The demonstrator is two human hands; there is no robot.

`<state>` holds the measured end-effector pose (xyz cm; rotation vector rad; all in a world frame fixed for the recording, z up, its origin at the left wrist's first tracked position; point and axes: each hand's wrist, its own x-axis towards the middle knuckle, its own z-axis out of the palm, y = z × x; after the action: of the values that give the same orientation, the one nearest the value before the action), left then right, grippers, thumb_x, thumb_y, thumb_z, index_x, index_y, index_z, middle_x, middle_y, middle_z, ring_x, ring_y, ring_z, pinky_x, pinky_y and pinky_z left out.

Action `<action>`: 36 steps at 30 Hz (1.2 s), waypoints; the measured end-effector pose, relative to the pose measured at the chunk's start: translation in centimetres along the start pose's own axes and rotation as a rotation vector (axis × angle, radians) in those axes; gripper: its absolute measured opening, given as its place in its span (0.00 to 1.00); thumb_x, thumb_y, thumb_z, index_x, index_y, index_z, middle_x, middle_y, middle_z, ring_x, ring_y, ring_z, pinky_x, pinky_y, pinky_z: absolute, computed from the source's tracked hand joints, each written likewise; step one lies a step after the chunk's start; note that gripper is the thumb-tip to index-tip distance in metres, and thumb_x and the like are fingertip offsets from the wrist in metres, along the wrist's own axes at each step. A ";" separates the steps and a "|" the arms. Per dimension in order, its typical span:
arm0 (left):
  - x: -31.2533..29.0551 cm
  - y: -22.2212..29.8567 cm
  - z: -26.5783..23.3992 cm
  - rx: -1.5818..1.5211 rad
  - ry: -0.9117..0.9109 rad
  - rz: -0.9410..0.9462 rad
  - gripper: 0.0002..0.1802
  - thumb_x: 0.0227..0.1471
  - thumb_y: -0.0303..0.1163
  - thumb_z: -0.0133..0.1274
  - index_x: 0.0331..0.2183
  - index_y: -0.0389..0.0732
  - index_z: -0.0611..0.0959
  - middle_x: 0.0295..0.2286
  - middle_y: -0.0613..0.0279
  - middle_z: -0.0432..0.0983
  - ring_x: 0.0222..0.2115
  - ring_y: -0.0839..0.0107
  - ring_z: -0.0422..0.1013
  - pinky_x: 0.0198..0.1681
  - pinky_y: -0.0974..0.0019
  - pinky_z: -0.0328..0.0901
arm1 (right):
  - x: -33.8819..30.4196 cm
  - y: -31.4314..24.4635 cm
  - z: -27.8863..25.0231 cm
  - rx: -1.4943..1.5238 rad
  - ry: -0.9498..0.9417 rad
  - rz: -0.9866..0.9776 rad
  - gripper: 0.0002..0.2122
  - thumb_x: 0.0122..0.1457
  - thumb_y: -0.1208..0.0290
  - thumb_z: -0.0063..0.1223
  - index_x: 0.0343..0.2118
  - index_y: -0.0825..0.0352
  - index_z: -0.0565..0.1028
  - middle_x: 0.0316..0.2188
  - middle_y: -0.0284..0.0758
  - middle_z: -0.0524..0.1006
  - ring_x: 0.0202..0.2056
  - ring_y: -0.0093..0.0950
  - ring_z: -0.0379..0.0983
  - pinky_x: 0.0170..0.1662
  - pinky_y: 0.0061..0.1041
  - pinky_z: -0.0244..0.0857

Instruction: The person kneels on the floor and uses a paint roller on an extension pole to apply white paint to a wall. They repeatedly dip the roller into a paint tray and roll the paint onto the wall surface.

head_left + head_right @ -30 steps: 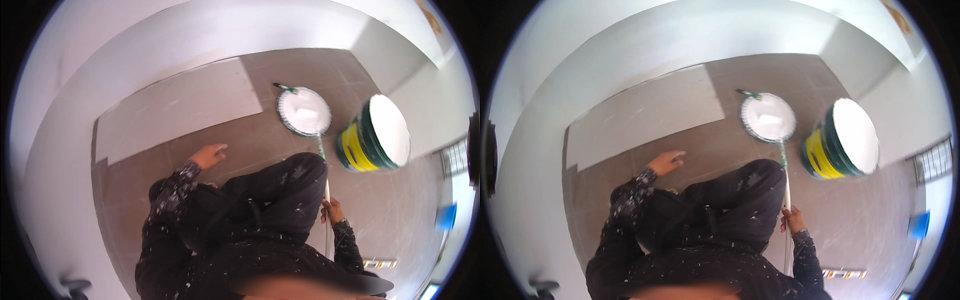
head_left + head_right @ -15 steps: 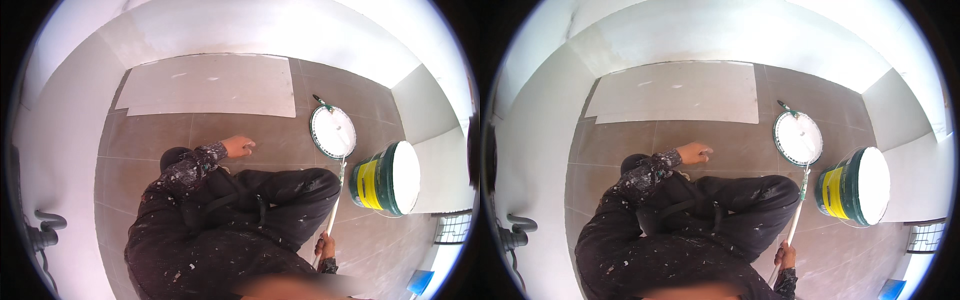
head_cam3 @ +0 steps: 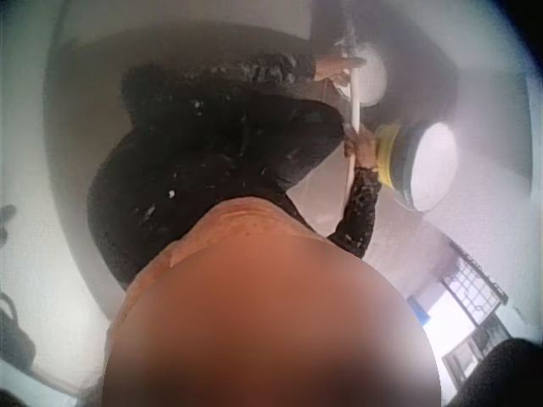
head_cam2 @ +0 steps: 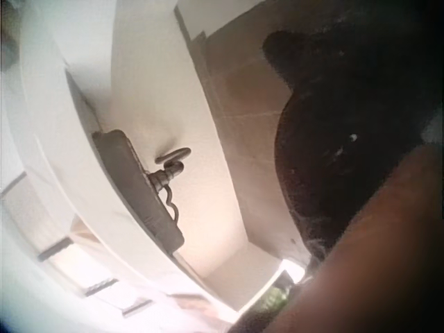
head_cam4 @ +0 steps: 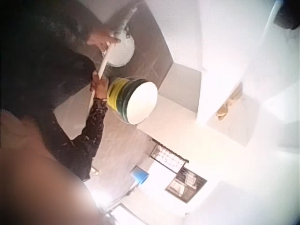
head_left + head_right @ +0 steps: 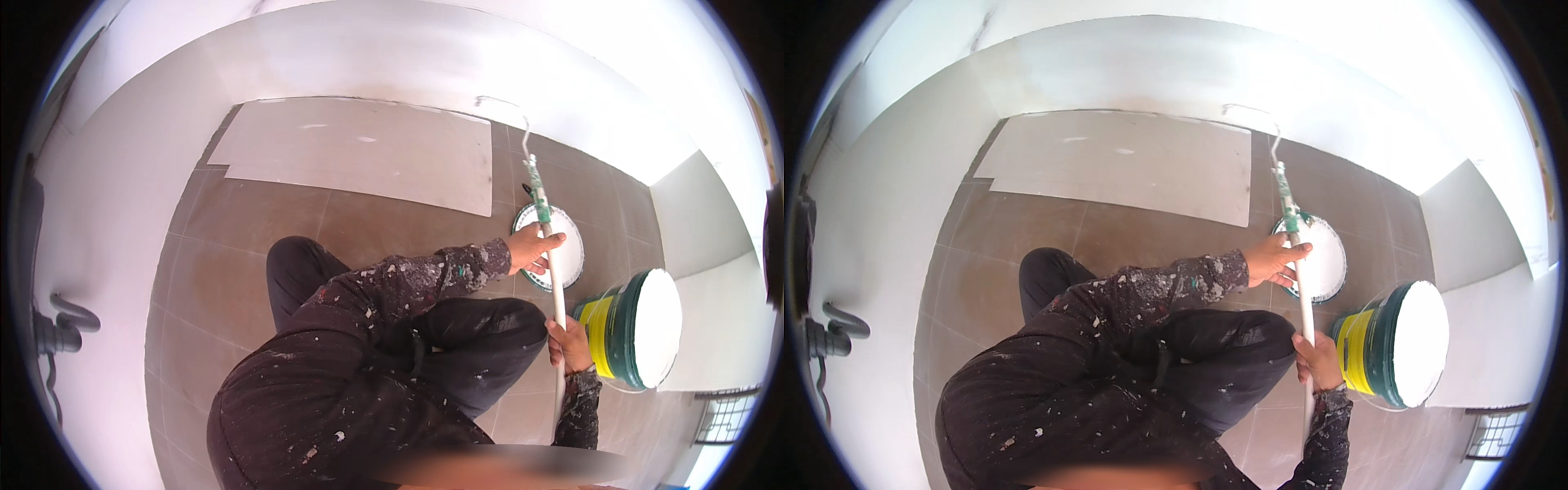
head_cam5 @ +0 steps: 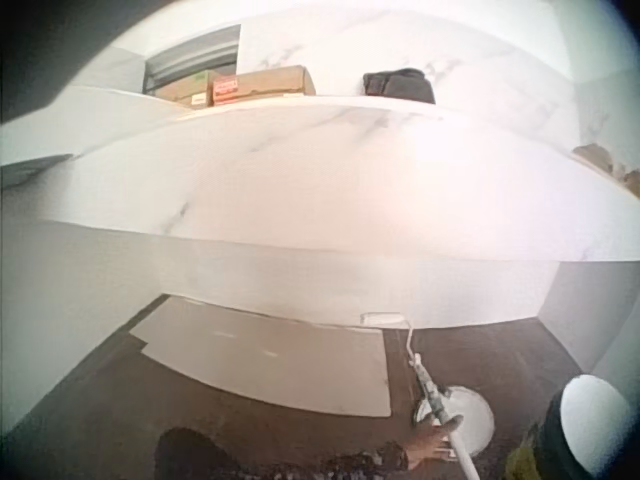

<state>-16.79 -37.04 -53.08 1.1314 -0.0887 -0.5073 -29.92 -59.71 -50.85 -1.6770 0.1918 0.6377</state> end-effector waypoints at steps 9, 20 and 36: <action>3.4 2.5 -10.0 -0.289 0.113 0.223 0.16 0.61 0.33 0.52 0.48 0.43 0.67 0.44 0.53 0.74 0.44 0.54 0.77 0.46 0.48 0.75 | 3.1 -0.7 -2.6 -0.263 -0.114 -0.118 0.16 0.61 0.61 0.62 0.42 0.67 0.73 0.20 0.26 0.69 0.13 0.15 0.64 0.15 0.16 0.59; 5.6 6.8 -22.2 -0.105 0.184 0.185 0.19 0.61 0.46 0.51 0.47 0.46 0.70 0.49 0.49 0.72 0.46 0.50 0.74 0.51 0.45 0.70 | 11.7 -4.8 0.1 -0.416 -0.110 -0.080 0.17 0.63 0.55 0.57 0.28 0.64 0.70 0.14 0.25 0.66 0.10 0.16 0.60 0.12 0.20 0.54; -16.4 2.7 -24.4 1.477 -0.203 -0.224 0.40 0.55 0.56 0.53 0.58 0.33 0.71 0.49 0.37 0.74 0.52 0.43 0.70 0.58 0.50 0.63 | 33.1 -4.5 11.6 -0.454 -0.071 -0.148 0.20 0.64 0.50 0.52 0.29 0.65 0.71 0.12 0.27 0.64 0.08 0.21 0.58 0.11 0.26 0.53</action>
<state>-22.59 -8.55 -58.25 2.5417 -0.5855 -0.7704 -3.74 -40.32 -64.72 -2.0763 -0.1391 0.6594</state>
